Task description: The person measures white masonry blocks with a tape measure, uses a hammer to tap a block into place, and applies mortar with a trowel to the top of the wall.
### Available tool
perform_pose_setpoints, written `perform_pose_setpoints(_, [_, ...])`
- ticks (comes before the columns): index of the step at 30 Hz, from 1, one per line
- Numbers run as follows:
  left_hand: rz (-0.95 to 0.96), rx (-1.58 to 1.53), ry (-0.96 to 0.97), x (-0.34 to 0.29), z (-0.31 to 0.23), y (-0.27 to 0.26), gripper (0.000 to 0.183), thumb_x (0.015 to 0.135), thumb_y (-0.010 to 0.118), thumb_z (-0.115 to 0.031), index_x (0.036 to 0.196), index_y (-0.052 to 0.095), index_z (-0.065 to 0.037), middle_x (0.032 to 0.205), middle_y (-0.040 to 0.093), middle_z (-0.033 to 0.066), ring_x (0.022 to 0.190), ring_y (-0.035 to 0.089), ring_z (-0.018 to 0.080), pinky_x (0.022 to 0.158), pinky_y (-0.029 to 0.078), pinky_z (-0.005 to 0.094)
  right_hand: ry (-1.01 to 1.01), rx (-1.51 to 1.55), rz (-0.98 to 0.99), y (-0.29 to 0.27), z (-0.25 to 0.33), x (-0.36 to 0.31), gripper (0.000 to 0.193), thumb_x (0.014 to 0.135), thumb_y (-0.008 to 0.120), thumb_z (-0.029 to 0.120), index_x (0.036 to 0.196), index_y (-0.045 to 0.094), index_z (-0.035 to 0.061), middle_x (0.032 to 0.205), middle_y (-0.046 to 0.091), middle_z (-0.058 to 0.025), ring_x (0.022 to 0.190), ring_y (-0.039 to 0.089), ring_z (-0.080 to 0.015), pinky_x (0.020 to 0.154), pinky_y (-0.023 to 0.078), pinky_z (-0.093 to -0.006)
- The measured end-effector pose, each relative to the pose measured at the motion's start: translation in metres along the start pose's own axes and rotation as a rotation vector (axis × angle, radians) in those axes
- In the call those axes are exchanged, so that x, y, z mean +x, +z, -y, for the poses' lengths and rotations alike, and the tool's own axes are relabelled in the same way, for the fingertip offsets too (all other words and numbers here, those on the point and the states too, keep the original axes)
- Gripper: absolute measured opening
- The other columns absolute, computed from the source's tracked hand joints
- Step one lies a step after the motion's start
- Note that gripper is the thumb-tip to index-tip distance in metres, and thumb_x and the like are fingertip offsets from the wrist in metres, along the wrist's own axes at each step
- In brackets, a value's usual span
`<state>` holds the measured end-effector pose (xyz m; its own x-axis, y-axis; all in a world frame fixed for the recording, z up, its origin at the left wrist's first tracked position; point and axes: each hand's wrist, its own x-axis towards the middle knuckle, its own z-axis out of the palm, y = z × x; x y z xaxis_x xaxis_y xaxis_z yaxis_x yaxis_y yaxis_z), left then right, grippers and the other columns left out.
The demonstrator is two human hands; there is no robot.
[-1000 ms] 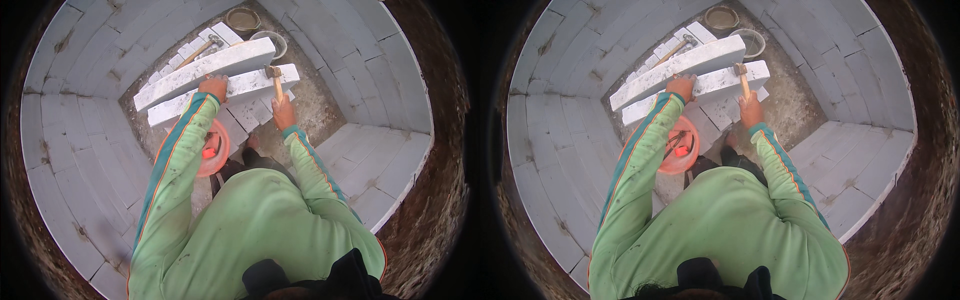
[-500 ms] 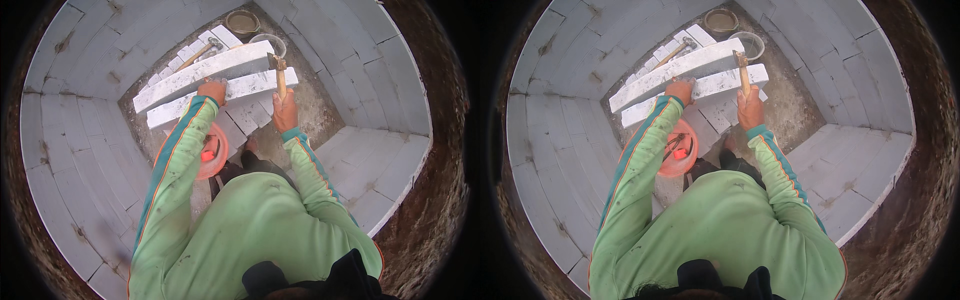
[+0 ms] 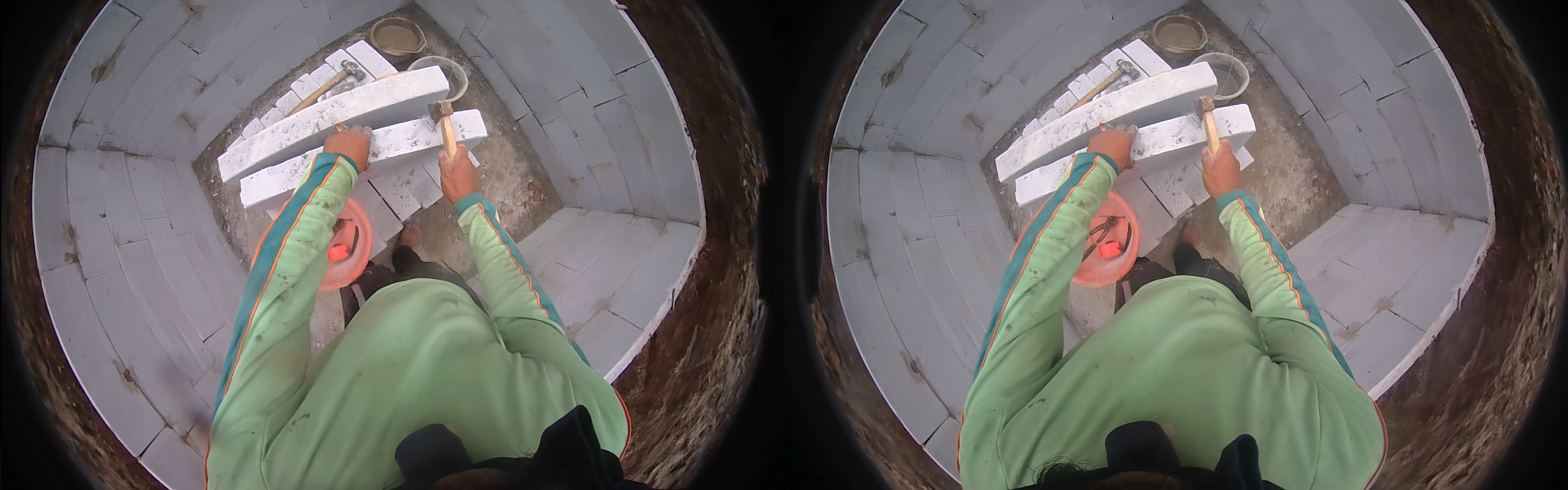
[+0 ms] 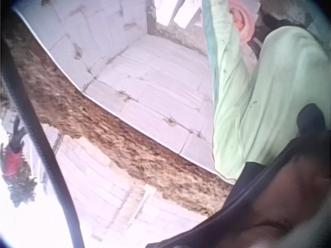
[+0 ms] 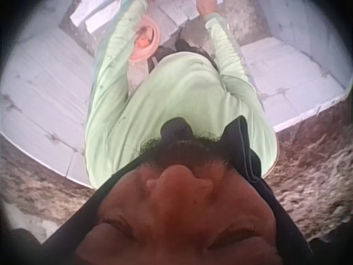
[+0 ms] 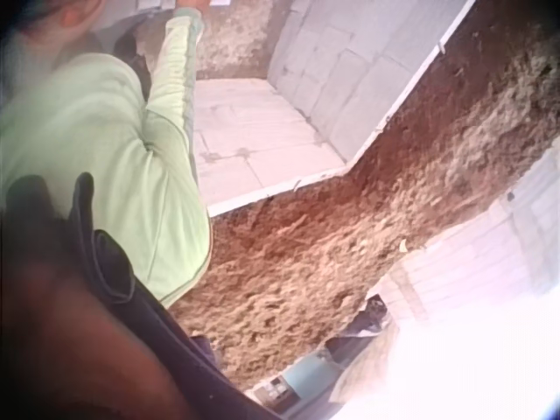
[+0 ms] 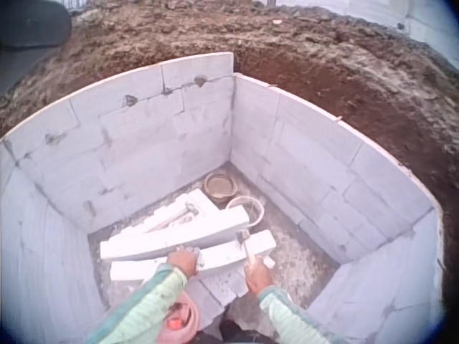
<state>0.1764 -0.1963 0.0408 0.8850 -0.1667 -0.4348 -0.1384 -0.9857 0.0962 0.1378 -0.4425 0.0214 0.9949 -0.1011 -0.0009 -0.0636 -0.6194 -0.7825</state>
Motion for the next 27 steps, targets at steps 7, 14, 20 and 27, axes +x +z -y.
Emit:
perform_pose_setpoints(7, [0.000,-0.023,-0.027,-0.008,0.006,-0.001,0.087,0.067,0.087,-0.034,0.141,0.046,-0.011,0.132,0.055,0.0098,0.117,0.059,0.0288,0.090,0.053,0.0439,-0.065,0.099,-0.047,-0.013,0.034,-0.011,0.032,0.096,0.056,0.026,0.115,0.048,0.0015,0.088,0.065,-0.0277,0.088,0.062,-0.0492,0.073,0.048,-0.0516])
perform_pose_setpoints(14, [-0.021,0.030,-0.017,-0.007,0.007,0.010,0.086,0.068,0.086,-0.034,0.141,0.046,-0.011,0.131,0.055,0.0099,0.120,0.057,0.0314,0.092,0.053,0.0436,-0.066,0.004,0.077,-0.014,0.020,-0.010,0.031,0.097,0.056,0.025,0.115,0.048,0.0011,0.086,0.065,-0.0274,0.086,0.063,-0.0488,0.072,0.048,-0.0508])
perform_pose_setpoints(20, [0.037,-0.035,-0.022,-0.002,0.007,-0.003,0.084,0.069,0.085,-0.032,0.140,0.047,-0.011,0.128,0.057,0.0103,0.119,0.057,0.0317,0.092,0.053,0.0439,0.000,0.020,0.106,-0.007,-0.003,-0.008,0.034,0.097,0.056,0.027,0.114,0.047,-0.0010,0.085,0.064,-0.0276,0.084,0.062,-0.0488,0.071,0.047,-0.0507])
perform_pose_setpoints(27, [-0.004,-0.007,0.007,-0.004,0.004,-0.002,0.085,0.068,0.086,-0.033,0.141,0.047,-0.011,0.129,0.056,0.0109,0.119,0.057,0.0309,0.091,0.053,0.0442,-0.028,0.065,0.017,-0.015,-0.007,-0.033,0.033,0.097,0.056,0.027,0.113,0.047,-0.0004,0.083,0.062,-0.0262,0.079,0.061,-0.0474,0.069,0.047,-0.0492])
